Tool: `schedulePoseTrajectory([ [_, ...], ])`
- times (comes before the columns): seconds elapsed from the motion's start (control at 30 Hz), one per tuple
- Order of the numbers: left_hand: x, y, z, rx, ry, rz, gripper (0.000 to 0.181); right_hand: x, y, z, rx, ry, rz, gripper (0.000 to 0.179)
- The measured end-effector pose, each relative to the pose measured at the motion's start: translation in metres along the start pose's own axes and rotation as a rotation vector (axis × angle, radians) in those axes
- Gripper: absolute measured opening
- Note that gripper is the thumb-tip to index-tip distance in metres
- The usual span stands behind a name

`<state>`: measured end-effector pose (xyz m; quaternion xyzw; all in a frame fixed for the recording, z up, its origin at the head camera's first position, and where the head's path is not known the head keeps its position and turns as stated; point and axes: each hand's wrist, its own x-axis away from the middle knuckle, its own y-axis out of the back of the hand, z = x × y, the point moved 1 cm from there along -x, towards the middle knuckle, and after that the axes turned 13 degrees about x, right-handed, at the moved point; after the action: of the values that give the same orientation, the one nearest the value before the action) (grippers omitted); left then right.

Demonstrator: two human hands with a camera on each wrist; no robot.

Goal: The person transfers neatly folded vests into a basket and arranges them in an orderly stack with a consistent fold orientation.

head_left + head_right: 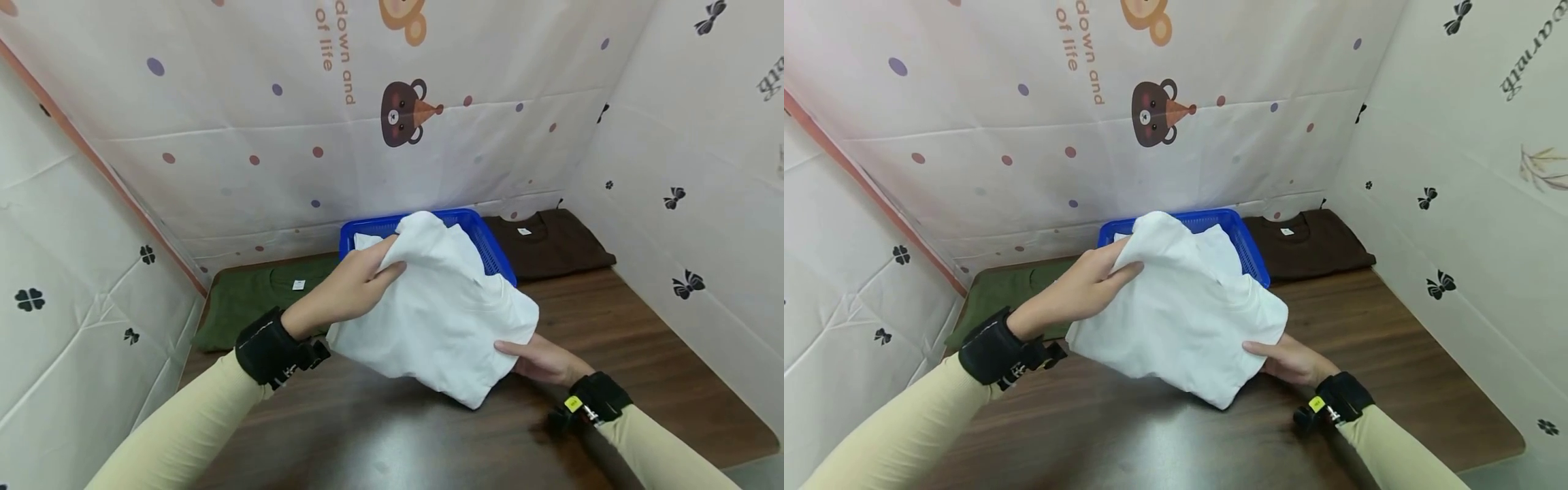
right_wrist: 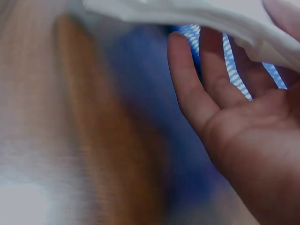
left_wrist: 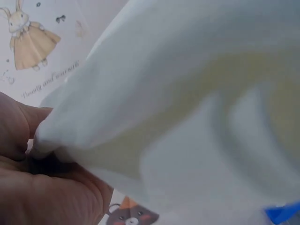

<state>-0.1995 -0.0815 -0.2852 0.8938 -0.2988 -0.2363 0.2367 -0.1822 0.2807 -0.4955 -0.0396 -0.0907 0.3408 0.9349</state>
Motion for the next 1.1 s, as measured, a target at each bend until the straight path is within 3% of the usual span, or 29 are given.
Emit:
schedulePoseTrajectory([
  [0.2,0.005,0.01,0.013,0.061,0.121,-0.076,0.028,0.0,0.005,0.028,0.064,-0.018,-0.192,0.026],
  [0.4,0.008,0.014,0.033,0.128,0.17,-0.138,0.027,-0.003,0.006,0.051,0.076,0.055,-0.269,0.026],
  [0.63,0.018,0.017,0.054,0.298,0.222,-0.164,0.035,-0.007,0.007,0.073,0.117,0.125,-0.263,0.028],
  [0.9,0.031,0.017,0.078,0.606,0.263,-0.181,0.039,-0.022,0.004,0.103,0.296,0.07,-0.303,0.037],
  [1.1,0.04,0.019,0.096,0.73,0.374,-0.242,0.047,-0.039,0.001,0.134,0.342,0.089,-0.241,0.043],
])
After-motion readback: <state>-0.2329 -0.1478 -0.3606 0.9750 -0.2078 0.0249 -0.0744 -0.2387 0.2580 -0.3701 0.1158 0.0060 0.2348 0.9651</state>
